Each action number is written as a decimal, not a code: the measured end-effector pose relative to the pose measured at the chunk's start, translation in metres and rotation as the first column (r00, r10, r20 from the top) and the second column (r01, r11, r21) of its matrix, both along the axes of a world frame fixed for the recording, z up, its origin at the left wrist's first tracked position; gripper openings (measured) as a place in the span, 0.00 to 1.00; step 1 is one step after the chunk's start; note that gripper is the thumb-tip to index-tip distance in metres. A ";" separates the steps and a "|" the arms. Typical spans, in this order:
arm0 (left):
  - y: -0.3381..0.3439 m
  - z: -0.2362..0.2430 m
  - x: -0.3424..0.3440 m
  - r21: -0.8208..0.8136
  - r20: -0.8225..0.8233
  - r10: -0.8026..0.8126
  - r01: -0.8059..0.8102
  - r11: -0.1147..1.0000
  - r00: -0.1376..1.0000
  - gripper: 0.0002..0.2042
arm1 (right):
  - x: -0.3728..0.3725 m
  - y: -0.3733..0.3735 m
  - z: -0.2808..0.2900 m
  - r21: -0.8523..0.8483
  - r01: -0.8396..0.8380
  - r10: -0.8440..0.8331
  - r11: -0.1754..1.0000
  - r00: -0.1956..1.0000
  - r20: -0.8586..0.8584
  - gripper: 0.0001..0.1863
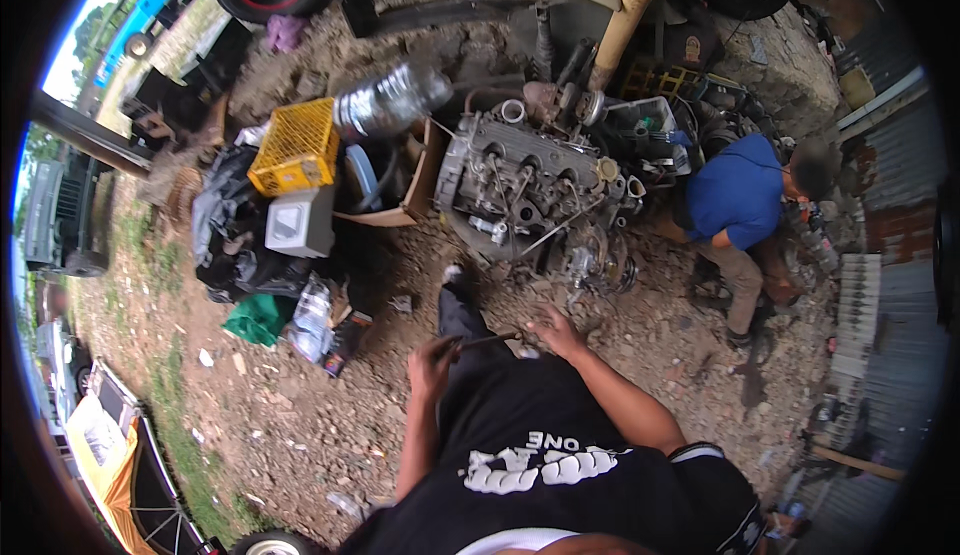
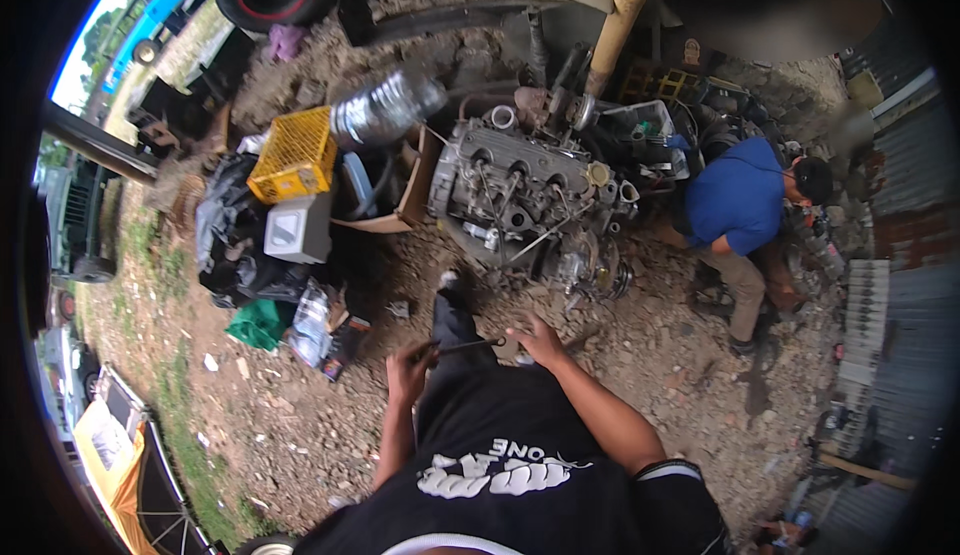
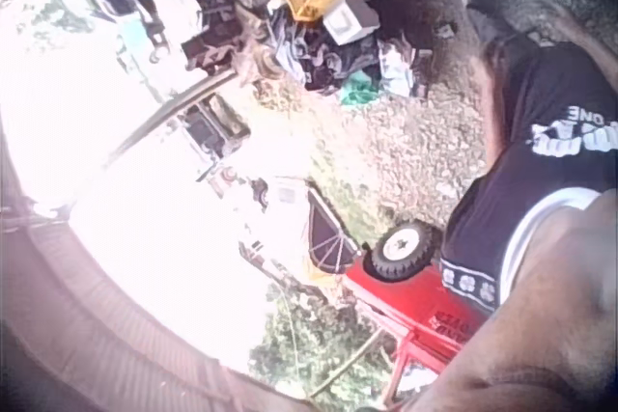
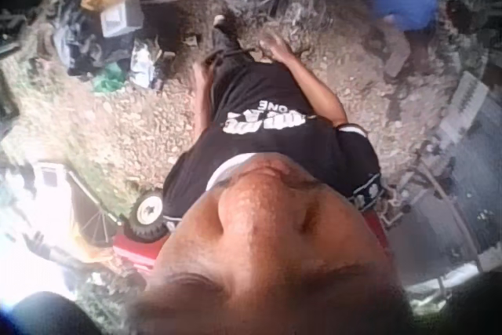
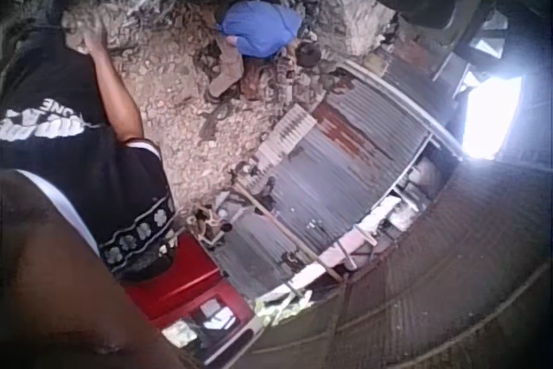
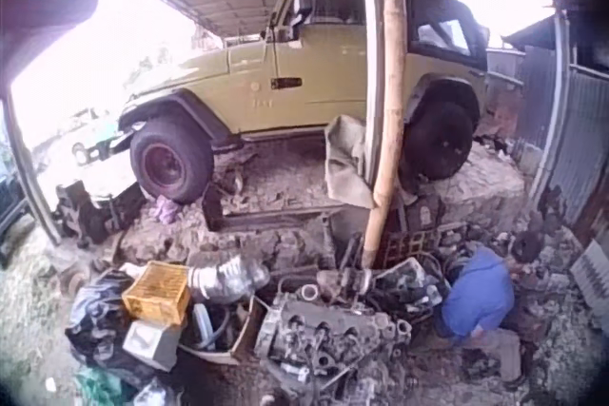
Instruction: The person uses a wrench to loosen and remove bolts from a car engine block. They manipulate the engine components and tools while standing in a cluttered outdoor area.
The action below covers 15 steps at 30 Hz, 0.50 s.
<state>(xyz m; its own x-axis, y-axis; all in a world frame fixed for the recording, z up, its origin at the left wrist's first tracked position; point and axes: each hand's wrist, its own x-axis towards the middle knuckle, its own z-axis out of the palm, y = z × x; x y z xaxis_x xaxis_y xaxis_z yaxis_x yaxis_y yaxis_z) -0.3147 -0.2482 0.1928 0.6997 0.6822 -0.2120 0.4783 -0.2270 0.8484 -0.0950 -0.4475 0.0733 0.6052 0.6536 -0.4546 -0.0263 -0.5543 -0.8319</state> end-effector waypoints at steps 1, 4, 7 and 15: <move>0.021 -0.006 0.017 0.000 -0.016 -0.121 0.121 0.993 0.992 0.11 | 0.004 0.007 0.015 0.052 -0.176 0.171 0.983 0.981 0.087 0.36; 0.076 0.000 0.103 -0.066 0.137 -0.362 0.373 0.926 0.922 0.12 | 0.002 0.043 0.055 -0.017 -0.328 0.315 0.945 0.888 0.334 0.26; 0.127 -0.008 0.187 -0.232 0.173 -0.508 0.536 0.812 0.844 0.16 | 0.014 0.082 0.098 -0.227 -0.013 0.034 0.974 0.995 0.093 0.23; 0.287 -0.145 0.367 0.086 -0.086 -0.071 0.079 0.993 0.994 0.22 | 0.027 0.120 0.082 -0.407 0.371 -0.228 0.835 0.906 0.357 0.20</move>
